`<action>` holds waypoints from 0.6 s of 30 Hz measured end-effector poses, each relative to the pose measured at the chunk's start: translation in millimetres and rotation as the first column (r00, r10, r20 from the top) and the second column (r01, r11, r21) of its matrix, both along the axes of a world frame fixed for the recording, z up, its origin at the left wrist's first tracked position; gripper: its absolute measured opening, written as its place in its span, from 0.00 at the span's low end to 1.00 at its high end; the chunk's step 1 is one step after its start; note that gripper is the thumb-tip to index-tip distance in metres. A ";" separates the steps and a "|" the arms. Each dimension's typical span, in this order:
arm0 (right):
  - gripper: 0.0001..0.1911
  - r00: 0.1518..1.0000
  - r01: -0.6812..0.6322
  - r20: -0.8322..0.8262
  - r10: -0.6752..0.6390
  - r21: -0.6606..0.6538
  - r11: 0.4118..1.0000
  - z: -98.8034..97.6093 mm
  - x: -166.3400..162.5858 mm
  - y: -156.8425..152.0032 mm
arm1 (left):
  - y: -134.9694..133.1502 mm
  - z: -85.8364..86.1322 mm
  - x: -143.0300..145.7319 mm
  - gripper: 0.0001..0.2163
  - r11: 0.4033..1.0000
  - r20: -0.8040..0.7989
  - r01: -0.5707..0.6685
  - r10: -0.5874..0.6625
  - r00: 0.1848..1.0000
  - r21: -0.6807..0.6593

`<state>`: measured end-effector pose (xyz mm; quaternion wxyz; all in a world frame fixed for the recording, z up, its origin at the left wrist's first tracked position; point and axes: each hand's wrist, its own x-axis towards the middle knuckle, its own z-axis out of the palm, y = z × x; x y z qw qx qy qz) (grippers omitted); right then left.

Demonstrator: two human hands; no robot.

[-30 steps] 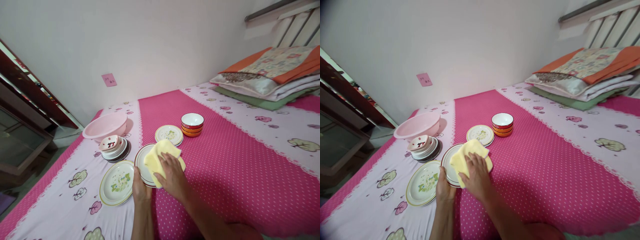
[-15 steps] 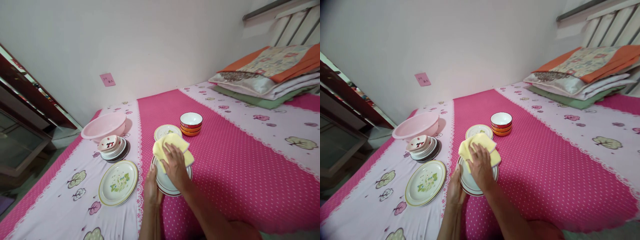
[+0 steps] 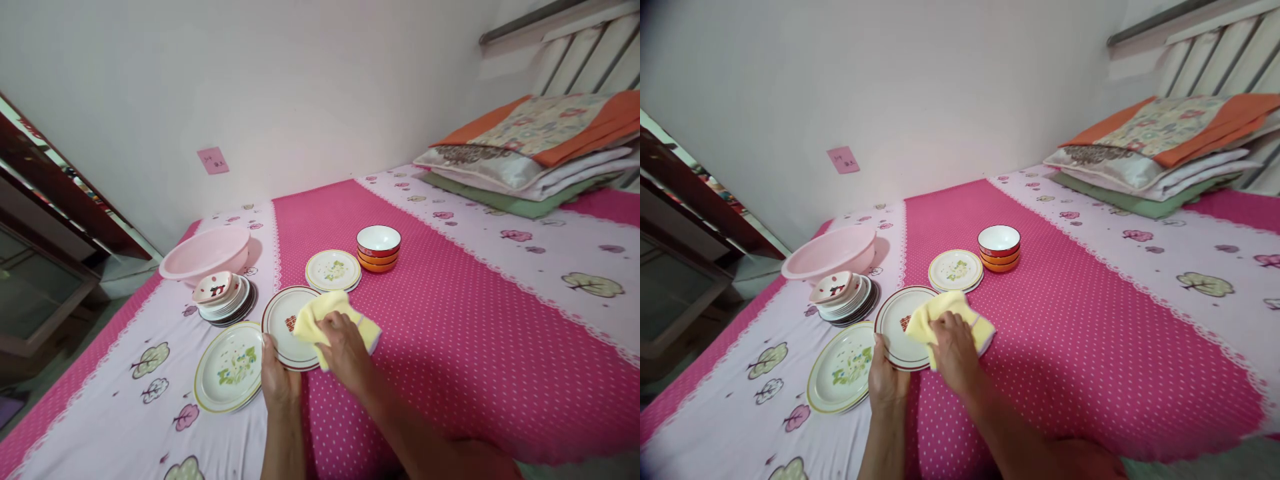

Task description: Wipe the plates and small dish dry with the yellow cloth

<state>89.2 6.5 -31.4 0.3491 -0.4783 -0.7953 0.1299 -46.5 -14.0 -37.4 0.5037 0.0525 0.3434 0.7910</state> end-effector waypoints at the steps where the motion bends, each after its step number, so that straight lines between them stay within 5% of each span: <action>1: 0.16 0.997 -0.073 -0.019 0.073 -0.015 0.997 4.7 -5.3 -8.0 | -0.1 -1.2 -2.6 0.19 1.000 0.019 0.030 -0.030 0.999 -0.001; 6: 0.22 0.959 -0.256 -0.118 0.256 0.018 0.967 10.7 -24.3 -27.1 | -0.3 -6.6 -1.0 0.16 0.989 0.040 0.149 -0.149 0.988 -0.010; 8: 0.22 0.969 -0.185 -0.155 0.193 0.068 0.980 4.8 -24.9 -21.9 | -0.9 -6.3 8.4 0.11 0.989 0.009 0.149 -0.149 0.989 0.015; 14: 0.24 0.962 0.134 -0.256 -0.098 0.125 0.983 -6.7 9.6 21.1 | -7.4 -0.1 34.6 0.18 0.931 -0.071 0.366 -0.364 0.929 0.012; 16: 0.22 0.916 0.187 -0.368 -0.158 0.044 0.981 -6.9 32.3 39.3 | -9.6 2.0 33.5 0.17 0.932 -0.066 0.359 -0.362 0.930 -0.050; 18: 0.18 0.776 0.209 -0.577 -0.255 -0.147 0.967 -7.1 56.7 55.5 | -11.2 4.1 28.6 0.16 0.941 -0.069 0.319 -0.328 0.942 -0.115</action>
